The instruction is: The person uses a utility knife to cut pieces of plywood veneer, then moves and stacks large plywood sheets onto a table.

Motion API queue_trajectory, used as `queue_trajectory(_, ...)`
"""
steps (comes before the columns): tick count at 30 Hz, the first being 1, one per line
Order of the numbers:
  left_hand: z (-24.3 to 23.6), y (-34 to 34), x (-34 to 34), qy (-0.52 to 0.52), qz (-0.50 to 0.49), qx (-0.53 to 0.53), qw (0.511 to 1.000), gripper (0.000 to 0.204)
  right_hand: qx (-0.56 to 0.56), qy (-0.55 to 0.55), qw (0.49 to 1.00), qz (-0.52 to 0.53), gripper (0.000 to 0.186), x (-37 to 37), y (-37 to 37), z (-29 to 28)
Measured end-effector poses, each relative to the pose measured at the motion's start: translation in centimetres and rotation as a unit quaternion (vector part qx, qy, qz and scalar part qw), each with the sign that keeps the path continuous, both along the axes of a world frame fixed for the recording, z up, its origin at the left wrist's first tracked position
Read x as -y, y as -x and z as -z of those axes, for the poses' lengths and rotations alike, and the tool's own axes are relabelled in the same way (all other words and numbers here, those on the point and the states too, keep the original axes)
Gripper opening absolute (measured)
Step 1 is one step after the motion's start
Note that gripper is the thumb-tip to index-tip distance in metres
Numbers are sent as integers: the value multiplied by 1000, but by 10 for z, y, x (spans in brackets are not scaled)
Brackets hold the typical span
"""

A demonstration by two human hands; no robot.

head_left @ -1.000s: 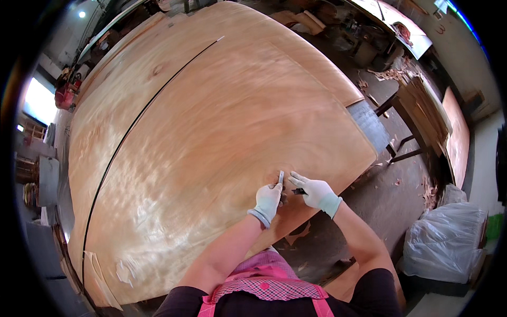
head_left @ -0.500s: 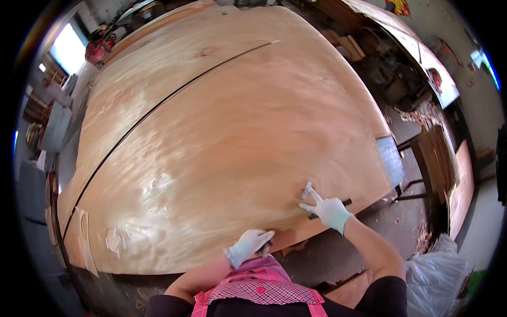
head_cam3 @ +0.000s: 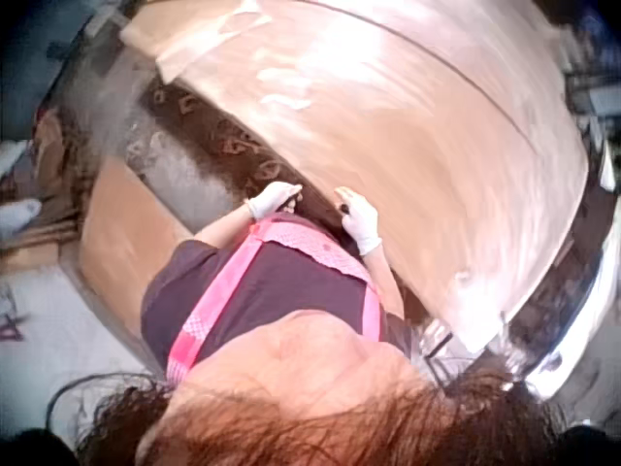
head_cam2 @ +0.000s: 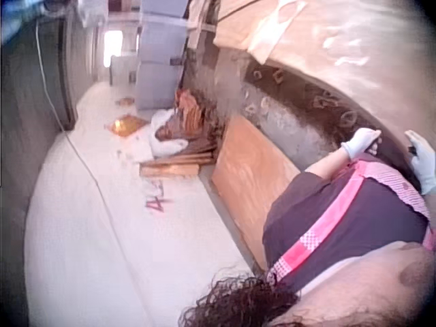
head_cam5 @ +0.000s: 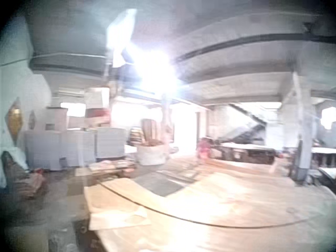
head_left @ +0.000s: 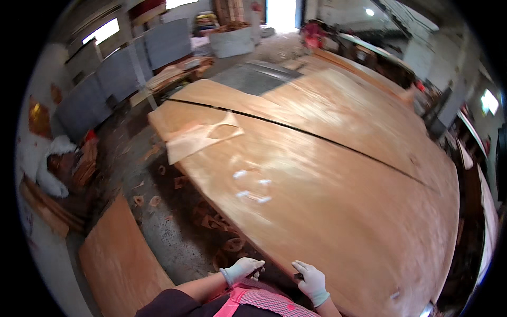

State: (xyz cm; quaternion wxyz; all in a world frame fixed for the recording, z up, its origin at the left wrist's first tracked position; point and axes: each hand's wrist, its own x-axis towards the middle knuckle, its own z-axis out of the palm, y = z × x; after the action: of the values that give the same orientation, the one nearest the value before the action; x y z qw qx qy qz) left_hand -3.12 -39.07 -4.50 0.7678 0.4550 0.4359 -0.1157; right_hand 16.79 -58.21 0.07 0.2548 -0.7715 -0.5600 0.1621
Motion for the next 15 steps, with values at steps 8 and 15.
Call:
queue_trajectory(8,4,172,-133,2,-230,5,973,31,-453,20,891,-26,34,-242,115,29)
queue_trajectory(15,15,269,-192,-29,-433,44,900,32,-696,124,704,73,38,-438,189,38)
